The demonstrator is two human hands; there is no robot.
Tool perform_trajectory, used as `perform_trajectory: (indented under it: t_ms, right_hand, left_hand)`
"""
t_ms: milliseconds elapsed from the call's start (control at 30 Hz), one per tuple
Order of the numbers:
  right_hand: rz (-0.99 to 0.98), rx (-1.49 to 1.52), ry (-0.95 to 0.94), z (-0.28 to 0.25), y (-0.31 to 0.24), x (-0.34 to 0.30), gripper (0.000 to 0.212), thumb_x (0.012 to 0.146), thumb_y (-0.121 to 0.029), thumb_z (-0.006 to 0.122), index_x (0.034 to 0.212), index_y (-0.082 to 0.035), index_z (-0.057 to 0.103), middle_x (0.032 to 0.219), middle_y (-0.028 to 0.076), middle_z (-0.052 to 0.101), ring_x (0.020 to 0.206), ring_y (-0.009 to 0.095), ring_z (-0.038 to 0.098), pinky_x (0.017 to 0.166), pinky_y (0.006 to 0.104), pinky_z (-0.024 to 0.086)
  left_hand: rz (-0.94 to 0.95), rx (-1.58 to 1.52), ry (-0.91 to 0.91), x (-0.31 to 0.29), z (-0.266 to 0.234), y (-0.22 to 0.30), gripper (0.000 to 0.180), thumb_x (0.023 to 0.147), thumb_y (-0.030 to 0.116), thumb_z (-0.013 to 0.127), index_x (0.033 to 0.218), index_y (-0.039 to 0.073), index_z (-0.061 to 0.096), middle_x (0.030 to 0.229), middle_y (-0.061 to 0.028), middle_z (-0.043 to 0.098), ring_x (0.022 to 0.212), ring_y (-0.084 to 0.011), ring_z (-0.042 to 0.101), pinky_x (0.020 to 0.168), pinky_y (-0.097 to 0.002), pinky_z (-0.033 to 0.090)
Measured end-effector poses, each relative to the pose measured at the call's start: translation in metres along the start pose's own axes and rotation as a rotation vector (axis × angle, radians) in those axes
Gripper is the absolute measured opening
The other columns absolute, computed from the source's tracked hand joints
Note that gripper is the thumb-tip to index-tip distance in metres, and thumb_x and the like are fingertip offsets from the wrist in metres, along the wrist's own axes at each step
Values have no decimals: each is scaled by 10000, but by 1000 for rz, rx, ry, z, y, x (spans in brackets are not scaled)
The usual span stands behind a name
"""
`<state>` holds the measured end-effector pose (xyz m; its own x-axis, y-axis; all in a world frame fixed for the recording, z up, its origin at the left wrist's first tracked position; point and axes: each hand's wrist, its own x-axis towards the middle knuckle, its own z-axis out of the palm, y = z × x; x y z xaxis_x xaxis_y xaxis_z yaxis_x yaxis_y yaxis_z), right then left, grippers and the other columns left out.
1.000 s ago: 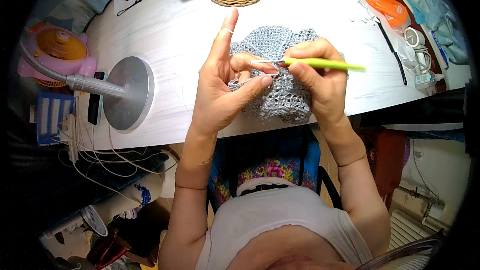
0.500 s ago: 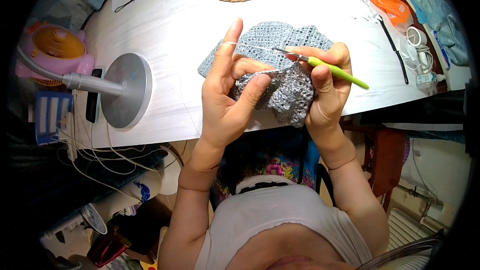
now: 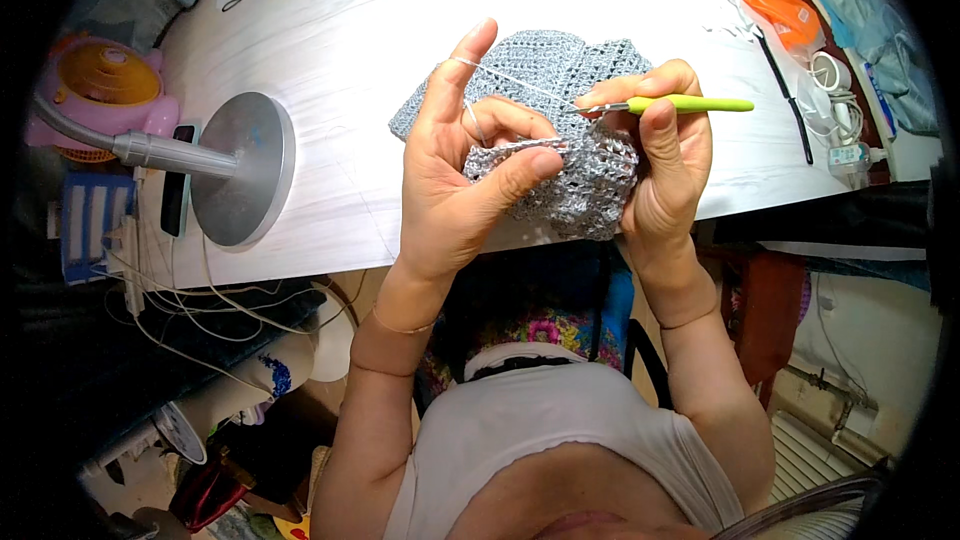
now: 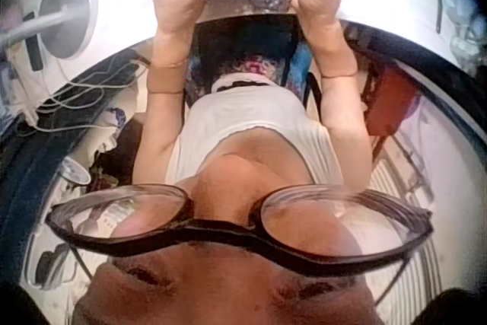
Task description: The person crochets a piece of fabric by looping yarn with a crochet hook.
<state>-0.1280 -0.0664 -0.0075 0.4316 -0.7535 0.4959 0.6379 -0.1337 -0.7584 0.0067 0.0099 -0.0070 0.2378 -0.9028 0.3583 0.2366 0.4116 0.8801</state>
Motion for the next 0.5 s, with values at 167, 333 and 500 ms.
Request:
perform_trajectory:
  t_ms: [167,333,500]
  right_hand:
    - [-99,-165,7,6,-5,-1,230,873,-248,485,916,-36,407,823,168,602,724,134,578,651,207,451]
    - [-85,-184,-27,5,-8,-1,238,877,-259,472,915,-40,386,818,168,595,755,170,592,690,236,466]
    - [-141,-208,-78,0,-10,-1,239,869,-264,485,914,-52,384,797,166,598,740,164,587,696,245,467]
  left_hand:
    - [-38,-1,39,0,5,3,725,728,34,640,1304,-49,208,778,-65,606,767,-91,572,729,-202,428]
    - [-77,-158,49,2,6,4,680,725,13,626,1288,-52,250,757,-55,596,749,-87,556,724,-200,427]
    - [-113,-189,43,3,7,6,651,725,7,623,1271,-57,275,736,-41,585,717,-75,539,710,-196,426]
